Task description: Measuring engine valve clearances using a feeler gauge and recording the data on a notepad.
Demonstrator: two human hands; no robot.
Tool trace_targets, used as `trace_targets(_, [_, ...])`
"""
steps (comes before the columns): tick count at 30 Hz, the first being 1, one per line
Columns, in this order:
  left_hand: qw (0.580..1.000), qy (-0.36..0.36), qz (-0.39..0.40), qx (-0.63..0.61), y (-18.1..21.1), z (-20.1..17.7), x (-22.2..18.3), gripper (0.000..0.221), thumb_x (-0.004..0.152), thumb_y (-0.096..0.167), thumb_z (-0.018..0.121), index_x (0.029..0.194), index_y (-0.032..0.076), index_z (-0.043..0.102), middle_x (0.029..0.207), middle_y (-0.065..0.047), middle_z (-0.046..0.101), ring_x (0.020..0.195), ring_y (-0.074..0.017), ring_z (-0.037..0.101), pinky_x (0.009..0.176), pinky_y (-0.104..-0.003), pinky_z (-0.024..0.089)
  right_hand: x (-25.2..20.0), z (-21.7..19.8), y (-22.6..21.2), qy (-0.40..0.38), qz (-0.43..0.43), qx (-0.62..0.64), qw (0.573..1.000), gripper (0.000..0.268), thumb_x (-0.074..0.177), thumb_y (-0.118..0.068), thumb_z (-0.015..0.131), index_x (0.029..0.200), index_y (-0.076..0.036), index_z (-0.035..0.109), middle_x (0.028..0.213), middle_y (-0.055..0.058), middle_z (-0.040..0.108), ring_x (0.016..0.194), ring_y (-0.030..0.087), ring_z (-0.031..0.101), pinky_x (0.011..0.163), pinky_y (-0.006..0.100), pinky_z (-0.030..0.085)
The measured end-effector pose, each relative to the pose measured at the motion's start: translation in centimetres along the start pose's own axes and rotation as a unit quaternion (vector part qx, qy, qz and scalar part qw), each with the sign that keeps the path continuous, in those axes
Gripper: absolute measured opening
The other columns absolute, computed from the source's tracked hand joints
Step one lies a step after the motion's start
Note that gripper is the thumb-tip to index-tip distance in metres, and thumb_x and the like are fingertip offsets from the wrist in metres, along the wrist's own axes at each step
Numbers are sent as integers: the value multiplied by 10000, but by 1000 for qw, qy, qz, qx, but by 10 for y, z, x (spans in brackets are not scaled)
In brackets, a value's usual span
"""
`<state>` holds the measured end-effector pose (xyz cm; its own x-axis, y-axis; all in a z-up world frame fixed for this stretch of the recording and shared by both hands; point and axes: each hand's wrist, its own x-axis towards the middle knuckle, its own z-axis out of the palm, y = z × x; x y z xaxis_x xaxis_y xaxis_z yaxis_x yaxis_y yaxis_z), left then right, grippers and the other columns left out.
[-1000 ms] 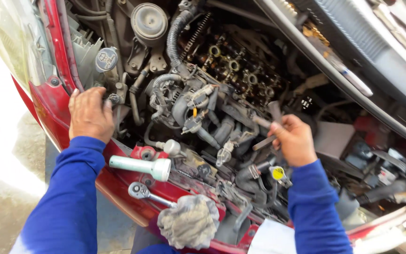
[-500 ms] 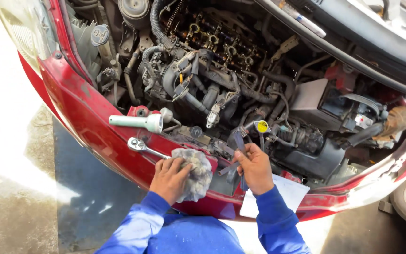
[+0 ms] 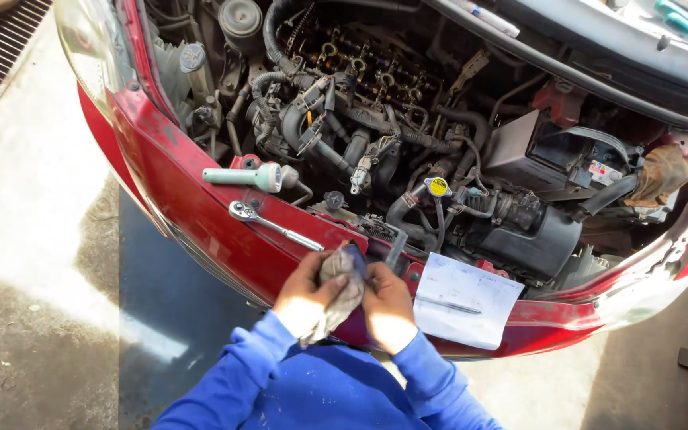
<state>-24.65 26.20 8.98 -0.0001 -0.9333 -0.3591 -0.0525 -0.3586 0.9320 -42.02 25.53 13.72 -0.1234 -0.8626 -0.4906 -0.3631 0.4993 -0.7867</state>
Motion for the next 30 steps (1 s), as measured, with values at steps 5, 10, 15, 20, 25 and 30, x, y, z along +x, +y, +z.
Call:
trace_targets(5, [986,-96,-116,76,-5,5,4,231,829,427,804,1023,309,760,831,-15,745,842,-190,728,753,-317,544,-15,-15,9,-56,-24,162,985,38,933,-9,663,930,-25,697,632,110,649,479,153,555,428,257,486])
trace_targets(10, [972,47,-95,211,2,-34,36,198,909,331,710,1082,236,725,961,-70,774,1034,-267,730,906,-396,546,-23,-34,18,-5,-70,248,966,22,943,19,661,939,14,640,649,177,676,438,164,551,399,267,471])
trace_targets(15, [905,-4,43,423,31,-25,32,304,879,339,730,1101,138,675,1016,-123,733,1076,-346,689,1007,-482,499,-36,-29,15,81,-54,330,939,59,995,-26,622,971,25,602,688,185,670,412,165,556,368,274,459])
trace_targets(20, [954,20,187,235,56,2,6,430,1011,356,651,1267,11,632,1228,-219,655,1244,-425,578,1122,-525,393,-53,-32,2,83,-7,438,895,64,965,14,561,1023,40,558,799,267,660,496,286,649,450,358,589])
trace_targets(25, [995,-81,-13,50,110,23,-52,409,899,404,755,1137,71,762,1000,-151,796,981,-302,774,869,-406,605,-67,-40,-9,38,20,470,881,151,940,2,578,1073,56,530,848,267,688,591,321,734,535,425,660])
trace_targets(30, [995,-37,-77,45,109,34,-83,191,916,222,742,787,82,762,721,18,760,703,-69,646,727,-254,550,-80,-43,-14,-34,10,487,872,177,919,-97,610,1014,22,521,798,223,681,632,306,683,602,398,581])
